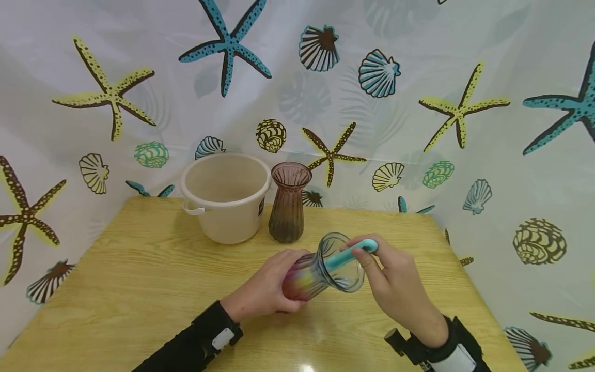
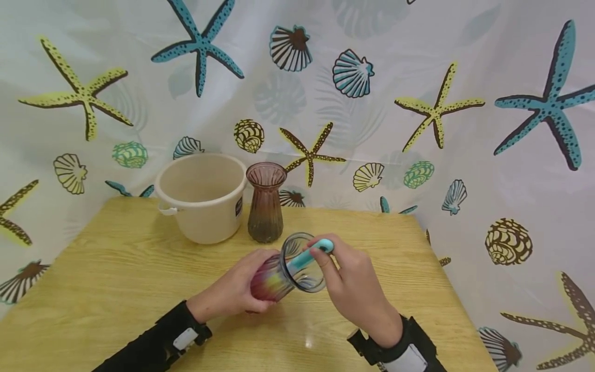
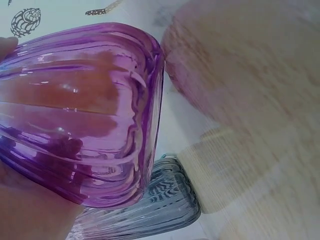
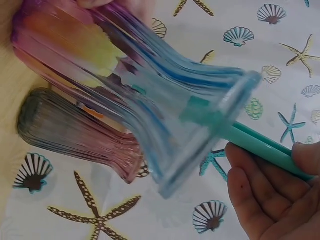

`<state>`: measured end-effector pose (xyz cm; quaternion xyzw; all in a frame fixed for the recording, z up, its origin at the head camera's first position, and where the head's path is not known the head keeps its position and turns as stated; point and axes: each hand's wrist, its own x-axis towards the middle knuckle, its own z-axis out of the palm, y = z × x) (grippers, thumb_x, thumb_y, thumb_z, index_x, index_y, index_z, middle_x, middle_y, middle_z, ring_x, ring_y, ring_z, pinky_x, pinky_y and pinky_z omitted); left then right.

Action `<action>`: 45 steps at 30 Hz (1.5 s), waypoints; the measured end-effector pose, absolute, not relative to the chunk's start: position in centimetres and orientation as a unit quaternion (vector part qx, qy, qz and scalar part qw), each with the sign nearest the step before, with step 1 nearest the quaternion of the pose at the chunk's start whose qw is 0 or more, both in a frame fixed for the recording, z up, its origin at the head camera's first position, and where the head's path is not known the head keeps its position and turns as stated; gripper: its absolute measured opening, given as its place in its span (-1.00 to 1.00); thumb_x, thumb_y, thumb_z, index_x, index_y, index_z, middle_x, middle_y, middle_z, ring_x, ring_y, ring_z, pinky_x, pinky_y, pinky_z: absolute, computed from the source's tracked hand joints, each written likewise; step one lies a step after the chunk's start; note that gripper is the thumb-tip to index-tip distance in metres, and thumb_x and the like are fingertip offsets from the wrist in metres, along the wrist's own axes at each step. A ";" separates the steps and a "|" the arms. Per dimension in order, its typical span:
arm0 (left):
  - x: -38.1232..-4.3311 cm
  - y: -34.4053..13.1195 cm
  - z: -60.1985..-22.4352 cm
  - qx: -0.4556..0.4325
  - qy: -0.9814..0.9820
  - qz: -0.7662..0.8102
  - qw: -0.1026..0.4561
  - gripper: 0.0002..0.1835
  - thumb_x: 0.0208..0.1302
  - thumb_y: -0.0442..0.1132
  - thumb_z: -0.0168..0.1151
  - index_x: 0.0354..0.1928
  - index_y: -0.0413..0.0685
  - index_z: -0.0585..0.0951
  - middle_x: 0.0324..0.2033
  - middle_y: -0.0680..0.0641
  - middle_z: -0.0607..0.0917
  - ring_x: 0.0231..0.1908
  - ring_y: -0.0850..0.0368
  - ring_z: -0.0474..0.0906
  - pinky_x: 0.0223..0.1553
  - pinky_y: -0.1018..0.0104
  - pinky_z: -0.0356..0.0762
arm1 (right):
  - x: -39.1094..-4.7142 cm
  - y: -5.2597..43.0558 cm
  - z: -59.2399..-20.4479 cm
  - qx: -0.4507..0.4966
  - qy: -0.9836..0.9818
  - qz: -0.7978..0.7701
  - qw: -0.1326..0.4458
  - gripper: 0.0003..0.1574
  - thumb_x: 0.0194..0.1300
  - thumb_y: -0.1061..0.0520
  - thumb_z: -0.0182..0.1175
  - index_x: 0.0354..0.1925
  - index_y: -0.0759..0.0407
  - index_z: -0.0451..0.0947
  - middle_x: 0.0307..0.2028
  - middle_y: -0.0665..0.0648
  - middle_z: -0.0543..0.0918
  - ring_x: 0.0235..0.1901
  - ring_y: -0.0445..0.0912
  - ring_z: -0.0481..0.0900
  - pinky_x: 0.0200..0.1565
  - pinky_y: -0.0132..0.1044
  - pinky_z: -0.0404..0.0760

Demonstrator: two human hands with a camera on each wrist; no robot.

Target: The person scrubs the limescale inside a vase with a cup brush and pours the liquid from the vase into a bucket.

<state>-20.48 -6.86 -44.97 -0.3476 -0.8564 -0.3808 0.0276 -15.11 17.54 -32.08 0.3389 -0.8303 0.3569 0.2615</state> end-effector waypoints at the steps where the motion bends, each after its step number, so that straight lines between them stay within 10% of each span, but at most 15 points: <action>1: -20.5 -6.8 -45.0 -0.345 -0.856 -0.385 0.024 0.03 -0.18 0.01 0.51 0.35 0.46 0.11 0.12 0.26 0.33 0.06 0.28 0.23 0.03 -0.01 0.41 | -15.0 17.6 -31.8 0.341 -0.827 0.356 0.270 -0.74 0.25 0.41 0.16 -0.12 0.16 0.54 -0.36 -0.03 0.66 -0.70 -0.27 0.15 -0.68 -0.46 0.10; 16: -20.7 -6.9 -44.9 -0.321 -0.861 -0.394 0.004 0.01 -0.17 0.04 0.51 0.35 0.41 0.13 0.13 0.23 0.34 0.05 0.26 0.24 0.03 0.00 0.40 | -13.7 18.0 -28.6 0.356 -0.784 0.352 0.367 -0.77 0.42 0.17 0.07 -0.19 0.34 0.56 -0.34 0.15 0.72 -0.61 -0.28 0.40 -0.66 -0.46 0.19; 22: -20.8 -7.0 -45.1 -0.320 -0.862 -0.393 0.015 -0.01 -0.17 0.06 0.49 0.34 0.41 0.15 0.11 0.24 0.34 0.03 0.28 0.25 0.00 0.05 0.43 | -14.9 17.6 -30.7 0.368 -0.793 0.349 0.338 -0.75 0.43 0.11 0.05 -0.17 0.28 0.55 -0.36 0.07 0.69 -0.68 -0.30 0.25 -0.68 -0.48 0.16; 33: -20.8 -6.8 -45.1 -0.341 -0.854 -0.390 0.033 0.00 -0.21 0.02 0.50 0.33 0.41 0.16 0.09 0.23 0.36 0.03 0.28 0.26 -0.01 0.06 0.43 | -16.9 17.4 -34.1 0.362 -0.806 0.377 0.279 -0.79 0.22 0.45 0.15 -0.18 0.27 0.54 -0.34 0.08 0.71 -0.46 -0.18 0.57 -0.65 -0.48 0.24; 40: -20.9 -6.7 -45.1 -0.341 -0.855 -0.391 0.030 0.00 -0.21 0.05 0.49 0.33 0.44 0.15 0.11 0.26 0.34 0.03 0.29 0.25 -0.03 0.08 0.44 | -16.9 17.5 -33.9 0.334 -0.808 0.418 0.247 -0.80 0.28 0.48 0.09 -0.21 0.28 0.56 -0.33 0.10 0.72 -0.31 -0.14 0.64 -0.21 -0.36 0.62; 45: -21.0 -6.8 -45.2 -0.336 -0.856 -0.391 0.030 -0.01 -0.19 0.07 0.48 0.33 0.46 0.14 0.10 0.27 0.33 0.03 0.29 0.25 -0.04 0.10 0.44 | -16.8 17.5 -33.9 0.310 -0.809 0.448 0.219 -0.79 0.34 0.42 0.05 -0.18 0.23 0.57 -0.30 0.11 0.73 -0.37 -0.14 0.63 -0.36 -0.37 0.62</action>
